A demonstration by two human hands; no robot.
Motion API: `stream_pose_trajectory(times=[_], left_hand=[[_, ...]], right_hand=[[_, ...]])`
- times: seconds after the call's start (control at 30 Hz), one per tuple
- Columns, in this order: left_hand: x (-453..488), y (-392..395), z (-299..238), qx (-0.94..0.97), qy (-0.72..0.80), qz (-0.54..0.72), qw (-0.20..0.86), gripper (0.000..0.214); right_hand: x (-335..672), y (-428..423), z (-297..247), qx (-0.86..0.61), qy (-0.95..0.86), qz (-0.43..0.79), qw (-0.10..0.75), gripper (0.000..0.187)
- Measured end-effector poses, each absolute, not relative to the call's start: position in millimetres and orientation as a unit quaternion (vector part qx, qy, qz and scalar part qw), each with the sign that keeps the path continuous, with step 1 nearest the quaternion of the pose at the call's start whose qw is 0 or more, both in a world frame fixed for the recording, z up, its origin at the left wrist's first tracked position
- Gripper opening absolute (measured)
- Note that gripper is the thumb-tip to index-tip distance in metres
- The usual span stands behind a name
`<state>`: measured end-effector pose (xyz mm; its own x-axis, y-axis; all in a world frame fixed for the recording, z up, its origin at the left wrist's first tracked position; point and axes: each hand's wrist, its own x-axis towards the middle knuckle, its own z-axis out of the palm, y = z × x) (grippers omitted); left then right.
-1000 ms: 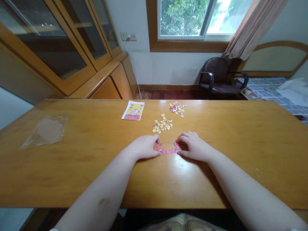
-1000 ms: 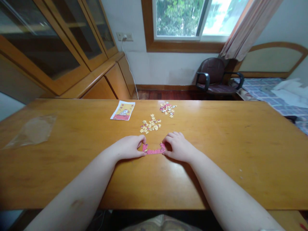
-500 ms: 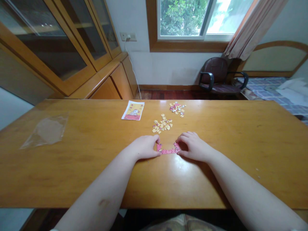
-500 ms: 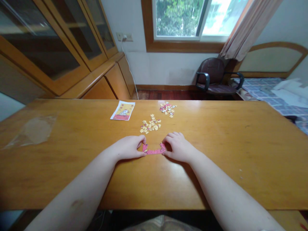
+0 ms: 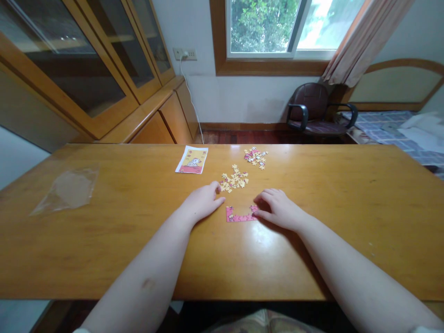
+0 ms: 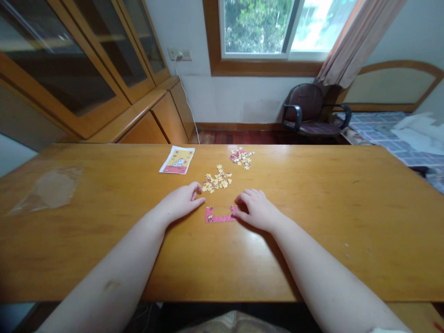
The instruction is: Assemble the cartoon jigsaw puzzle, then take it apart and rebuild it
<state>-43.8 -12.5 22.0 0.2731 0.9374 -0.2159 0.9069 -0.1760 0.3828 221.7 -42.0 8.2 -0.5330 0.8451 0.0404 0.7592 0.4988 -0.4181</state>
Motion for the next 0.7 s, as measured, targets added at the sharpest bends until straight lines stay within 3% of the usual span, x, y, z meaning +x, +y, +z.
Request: stream_pose_trajectory(times=[0.53,0.7], left_hand=[[-45.9,-1.9,11.7,0.768,0.606,0.071,0.196,0.014],[-41.5,-5.1,14.9,0.750,0.637,0.067,0.166,0.020]], right_hand=[[222.1,-32.5,-6.1,-0.483,-0.834,0.200,0.178,0.028],[221.0,-32.1,-4.3,-0.486,-0.830,0.204,0.184,0.025]])
